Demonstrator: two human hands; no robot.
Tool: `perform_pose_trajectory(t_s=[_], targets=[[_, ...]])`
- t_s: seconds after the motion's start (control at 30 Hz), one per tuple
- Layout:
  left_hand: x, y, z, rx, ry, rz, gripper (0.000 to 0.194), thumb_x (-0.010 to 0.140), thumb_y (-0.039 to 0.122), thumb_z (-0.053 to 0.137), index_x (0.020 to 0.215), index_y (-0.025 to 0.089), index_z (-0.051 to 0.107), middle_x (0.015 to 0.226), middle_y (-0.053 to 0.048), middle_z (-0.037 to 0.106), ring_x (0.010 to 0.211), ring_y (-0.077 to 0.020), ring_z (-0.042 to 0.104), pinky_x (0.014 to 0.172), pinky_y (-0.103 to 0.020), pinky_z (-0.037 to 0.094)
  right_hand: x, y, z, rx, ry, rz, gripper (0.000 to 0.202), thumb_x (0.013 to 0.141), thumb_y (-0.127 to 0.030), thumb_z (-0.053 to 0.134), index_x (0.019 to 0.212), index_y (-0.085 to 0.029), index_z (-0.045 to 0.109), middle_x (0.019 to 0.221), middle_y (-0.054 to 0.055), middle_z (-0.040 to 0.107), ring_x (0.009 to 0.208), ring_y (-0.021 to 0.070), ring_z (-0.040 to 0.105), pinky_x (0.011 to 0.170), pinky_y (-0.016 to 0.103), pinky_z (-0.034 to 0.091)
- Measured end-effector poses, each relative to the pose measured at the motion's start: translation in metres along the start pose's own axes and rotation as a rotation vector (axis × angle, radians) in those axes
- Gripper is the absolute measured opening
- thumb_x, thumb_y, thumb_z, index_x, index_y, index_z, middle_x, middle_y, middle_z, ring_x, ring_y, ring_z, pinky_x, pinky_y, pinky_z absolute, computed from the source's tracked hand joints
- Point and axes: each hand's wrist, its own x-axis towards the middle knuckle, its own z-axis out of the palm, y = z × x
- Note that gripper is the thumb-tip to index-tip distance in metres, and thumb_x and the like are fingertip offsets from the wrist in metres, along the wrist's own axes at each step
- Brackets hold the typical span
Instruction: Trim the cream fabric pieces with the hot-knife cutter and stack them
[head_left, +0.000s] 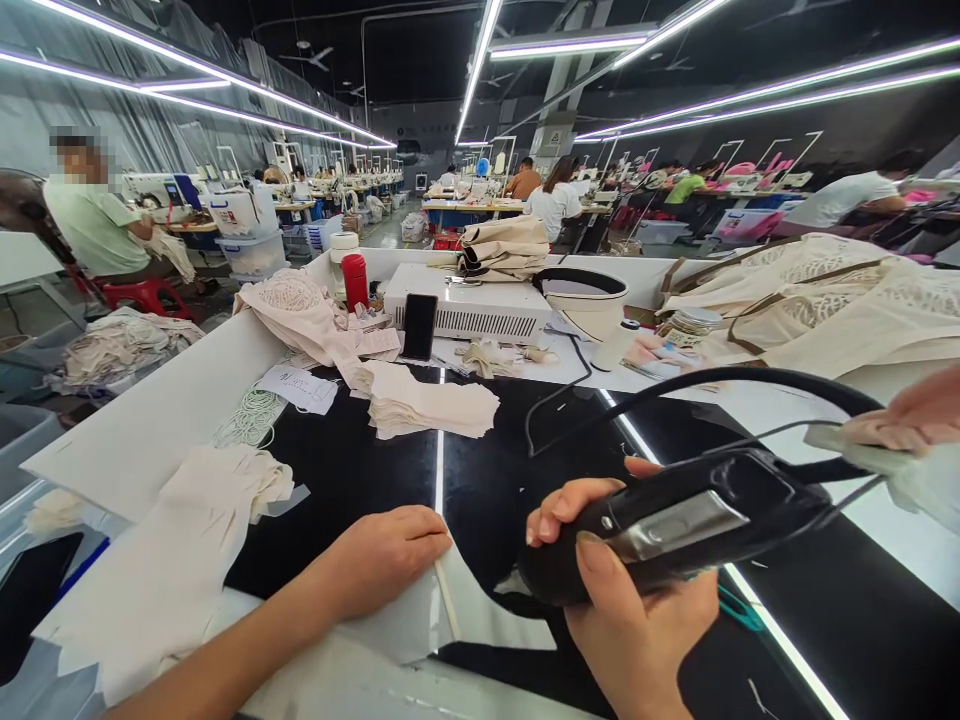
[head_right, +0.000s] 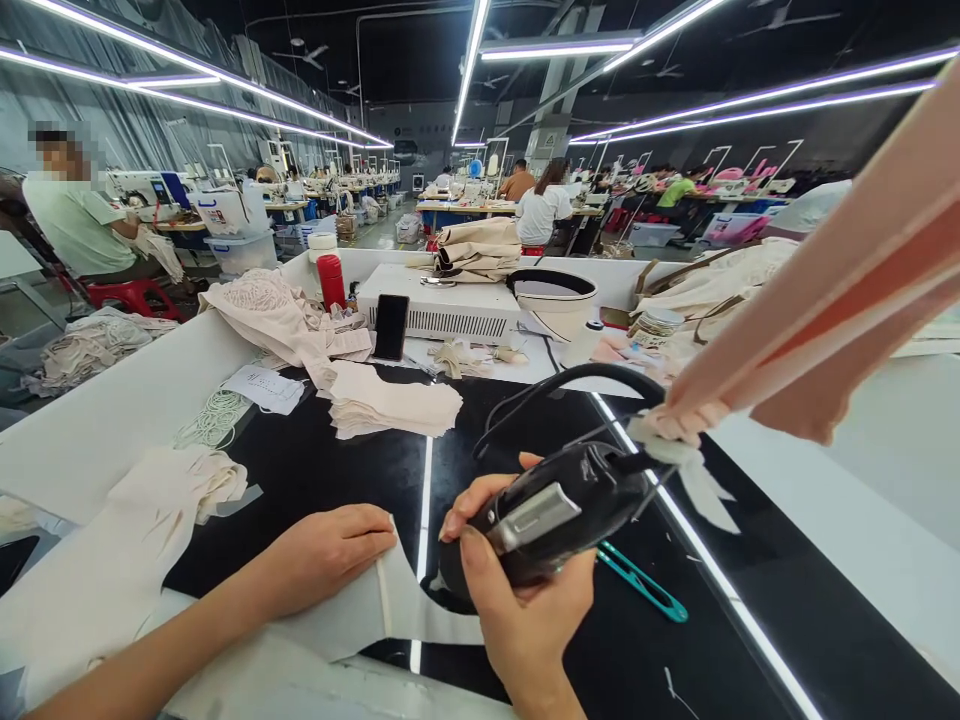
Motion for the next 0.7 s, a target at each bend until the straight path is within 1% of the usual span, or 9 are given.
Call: perform_pose_trajectory(t_s=[0.17, 0.3, 0.5, 0.7], targets=[[0.001, 0.003, -0.003, -0.052, 0.022, -0.009, 0.026, 0.108, 0.017, 0.042, 0.115, 0.016, 0.067, 0.122, -0.008, 0.069, 0.112, -0.0182, 0.068, 0.097, -0.028, 0.057, 0.015, 0.02, 0.02, 0.023, 0.024, -0.002, 0.045, 0.086, -0.027, 0.078, 0.125, -0.032, 0.056, 0.08, -0.004, 0.065, 0.06, 0.0159, 0.062, 0.056, 0.033, 0.054], [0.0, 0.002, -0.001, -0.068, 0.035, 0.006, 0.024, 0.107, 0.014, 0.044, 0.116, 0.016, 0.066, 0.122, -0.007, 0.069, 0.114, -0.0187, 0.067, 0.099, -0.028, 0.057, 0.019, 0.033, 0.029, 0.016, 0.006, 0.004, 0.044, 0.085, -0.025, 0.076, 0.124, -0.031, 0.055, 0.08, -0.005, 0.066, 0.059, 0.0151, 0.063, 0.058, 0.034, 0.055], [-0.003, -0.001, 0.006, -0.031, 0.085, 0.054, 0.024, 0.107, 0.013, 0.044, 0.121, 0.015, 0.063, 0.124, -0.008, 0.068, 0.117, -0.0187, 0.066, 0.101, -0.028, 0.057, 0.02, 0.038, 0.032, 0.027, 0.002, 0.005, 0.047, 0.084, -0.02, 0.076, 0.124, -0.03, 0.054, 0.079, -0.005, 0.067, 0.059, 0.0149, 0.063, 0.058, 0.033, 0.055], [-0.002, -0.001, 0.007, -0.017, 0.114, 0.067, 0.023, 0.107, 0.012, 0.044, 0.12, 0.015, 0.062, 0.124, -0.008, 0.068, 0.115, -0.0187, 0.067, 0.1, -0.028, 0.058, 0.02, 0.039, 0.031, 0.043, -0.004, -0.007, 0.046, 0.085, -0.02, 0.076, 0.124, -0.03, 0.055, 0.08, -0.005, 0.067, 0.06, 0.0144, 0.063, 0.058, 0.032, 0.055]])
